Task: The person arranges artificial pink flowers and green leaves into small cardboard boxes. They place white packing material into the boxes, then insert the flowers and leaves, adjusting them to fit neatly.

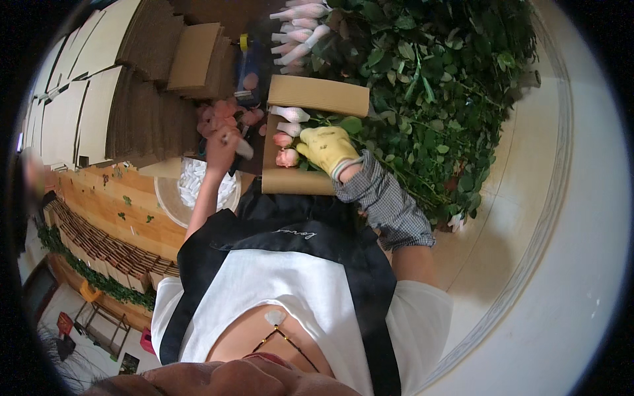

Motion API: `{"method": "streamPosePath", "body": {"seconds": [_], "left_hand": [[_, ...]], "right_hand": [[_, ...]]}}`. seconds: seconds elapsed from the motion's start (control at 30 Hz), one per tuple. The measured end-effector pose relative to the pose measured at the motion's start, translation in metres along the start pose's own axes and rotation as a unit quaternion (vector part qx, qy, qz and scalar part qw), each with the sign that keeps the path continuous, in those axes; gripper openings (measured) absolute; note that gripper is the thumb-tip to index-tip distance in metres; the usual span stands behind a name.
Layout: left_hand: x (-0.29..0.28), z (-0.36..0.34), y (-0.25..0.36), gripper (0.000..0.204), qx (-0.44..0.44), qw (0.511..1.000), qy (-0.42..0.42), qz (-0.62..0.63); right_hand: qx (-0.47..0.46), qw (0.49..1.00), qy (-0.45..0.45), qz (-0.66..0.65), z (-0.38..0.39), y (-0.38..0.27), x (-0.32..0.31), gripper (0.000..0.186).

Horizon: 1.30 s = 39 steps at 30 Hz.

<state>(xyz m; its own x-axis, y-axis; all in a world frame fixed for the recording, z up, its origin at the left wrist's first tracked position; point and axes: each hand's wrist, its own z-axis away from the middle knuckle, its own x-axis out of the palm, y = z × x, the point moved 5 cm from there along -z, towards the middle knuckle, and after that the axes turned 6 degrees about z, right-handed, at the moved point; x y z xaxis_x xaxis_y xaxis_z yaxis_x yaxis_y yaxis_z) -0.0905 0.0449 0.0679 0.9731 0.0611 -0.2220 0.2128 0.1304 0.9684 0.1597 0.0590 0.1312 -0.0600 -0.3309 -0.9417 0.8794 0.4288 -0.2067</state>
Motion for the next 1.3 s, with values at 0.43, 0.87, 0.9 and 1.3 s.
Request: {"method": "streamPosePath", "body": {"seconds": [0.43, 0.87, 0.9, 1.3], "left_hand": [[0.081, -0.013, 0.011, 0.026, 0.004, 0.999, -0.031, 0.015], [0.022, -0.015, -0.041, 0.019, -0.117, 0.991, -0.068, 0.015], [0.035, -0.016, -0.033, 0.022, -0.104, 0.988, -0.107, 0.024], [0.087, -0.004, -0.024, 0.028, -0.103, 0.992, 0.037, 0.07]], "right_hand": [[-0.003, 0.992, 0.099, 0.074, -0.013, 0.022, 0.031, 0.015], [0.044, 0.988, 0.098, 0.11, -0.006, 0.018, 0.008, 0.011], [0.019, 0.985, 0.138, 0.103, -0.008, 0.023, 0.02, 0.01], [0.056, 0.971, 0.23, 0.022, -0.013, 0.035, 0.033, 0.012]]}}
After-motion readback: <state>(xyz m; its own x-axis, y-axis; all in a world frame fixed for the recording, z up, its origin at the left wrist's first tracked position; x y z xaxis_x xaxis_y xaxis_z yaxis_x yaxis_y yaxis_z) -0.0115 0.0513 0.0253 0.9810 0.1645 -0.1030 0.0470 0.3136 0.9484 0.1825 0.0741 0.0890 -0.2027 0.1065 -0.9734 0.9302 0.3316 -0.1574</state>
